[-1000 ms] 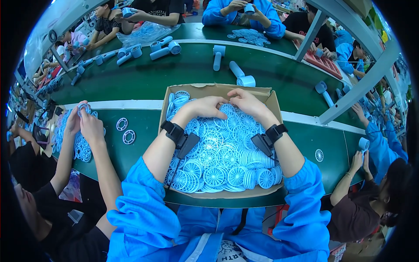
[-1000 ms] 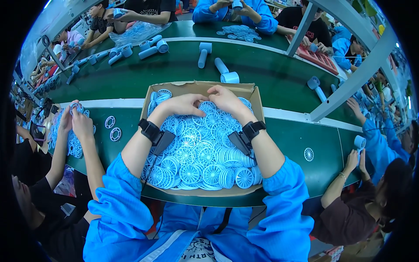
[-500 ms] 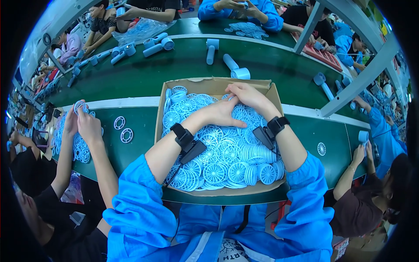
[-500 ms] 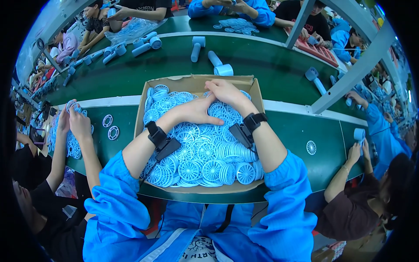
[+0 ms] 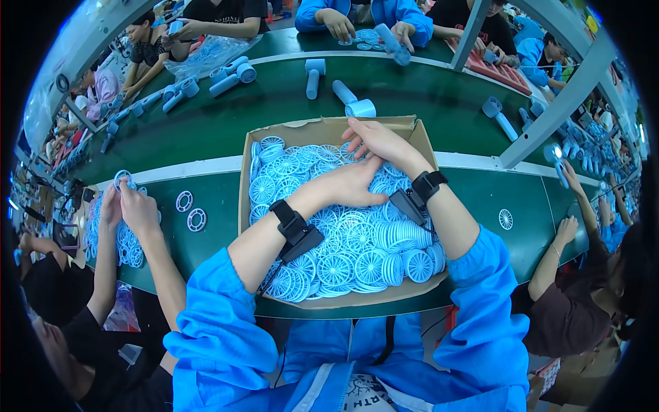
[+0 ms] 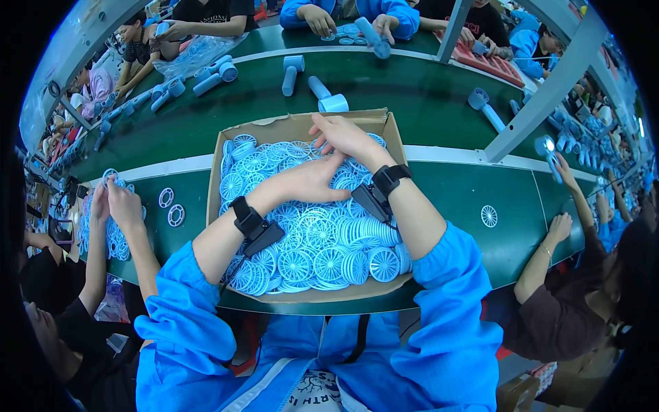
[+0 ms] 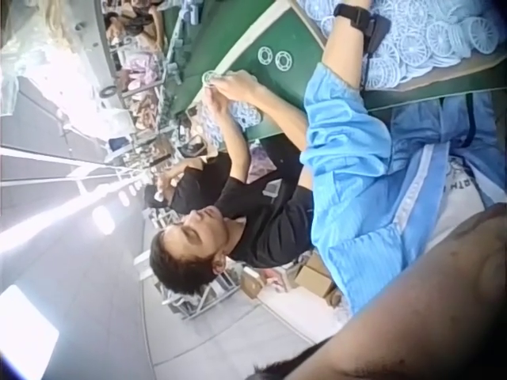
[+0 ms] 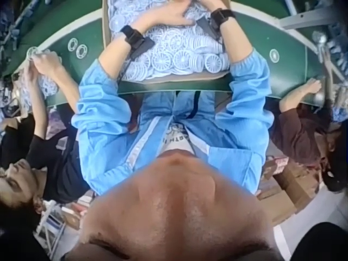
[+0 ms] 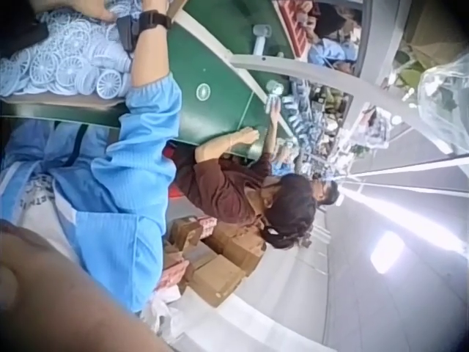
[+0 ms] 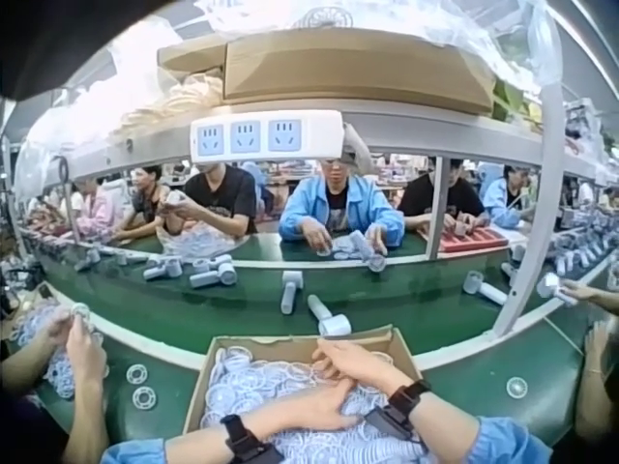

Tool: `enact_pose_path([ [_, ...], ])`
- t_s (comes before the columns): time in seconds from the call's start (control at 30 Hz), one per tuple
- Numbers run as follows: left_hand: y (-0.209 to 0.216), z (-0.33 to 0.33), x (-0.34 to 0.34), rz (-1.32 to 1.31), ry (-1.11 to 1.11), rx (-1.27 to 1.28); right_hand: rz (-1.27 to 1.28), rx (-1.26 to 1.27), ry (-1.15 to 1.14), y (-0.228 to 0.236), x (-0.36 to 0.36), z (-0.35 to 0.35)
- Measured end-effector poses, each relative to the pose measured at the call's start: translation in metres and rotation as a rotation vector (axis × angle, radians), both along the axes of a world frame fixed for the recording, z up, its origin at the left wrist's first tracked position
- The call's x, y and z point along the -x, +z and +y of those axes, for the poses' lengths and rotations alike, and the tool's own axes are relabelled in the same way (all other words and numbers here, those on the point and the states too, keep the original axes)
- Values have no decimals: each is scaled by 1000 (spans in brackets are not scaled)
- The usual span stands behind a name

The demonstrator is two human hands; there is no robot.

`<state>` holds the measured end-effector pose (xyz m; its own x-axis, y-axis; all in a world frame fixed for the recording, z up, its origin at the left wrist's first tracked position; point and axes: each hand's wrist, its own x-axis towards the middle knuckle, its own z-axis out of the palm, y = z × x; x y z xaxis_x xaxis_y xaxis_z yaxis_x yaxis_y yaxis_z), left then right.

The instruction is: The person picks up a fan body and a fan cover, presses the cover onto the body by hand, and places the assembled fan onto the conveyor belt.

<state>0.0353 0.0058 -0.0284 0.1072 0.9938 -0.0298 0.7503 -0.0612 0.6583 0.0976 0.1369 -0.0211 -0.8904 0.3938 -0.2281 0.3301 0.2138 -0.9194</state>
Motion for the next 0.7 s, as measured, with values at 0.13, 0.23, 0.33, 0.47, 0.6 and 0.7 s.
enact_pose_path([
  [0.13,-3,-3,-11,48,-114,-55,-11,-44,19,4,3,-1],
  [0.23,2,-6,-24,111,-62,15,-7,-41,17,4,3,-1],
  [0.33,2,-8,-27,171,-45,-14,-29,-47,37,4,5,-3],
  [0.47,-1,-4,-30,159,-12,-37,-21,-79,45,-4,3,0],
  [0.6,-2,0,-22,63,-58,-22,-29,-59,47,-1,1,0],
  [0.7,-7,5,-9,0,-133,-83,-20,9,23,5,-3,2],
])
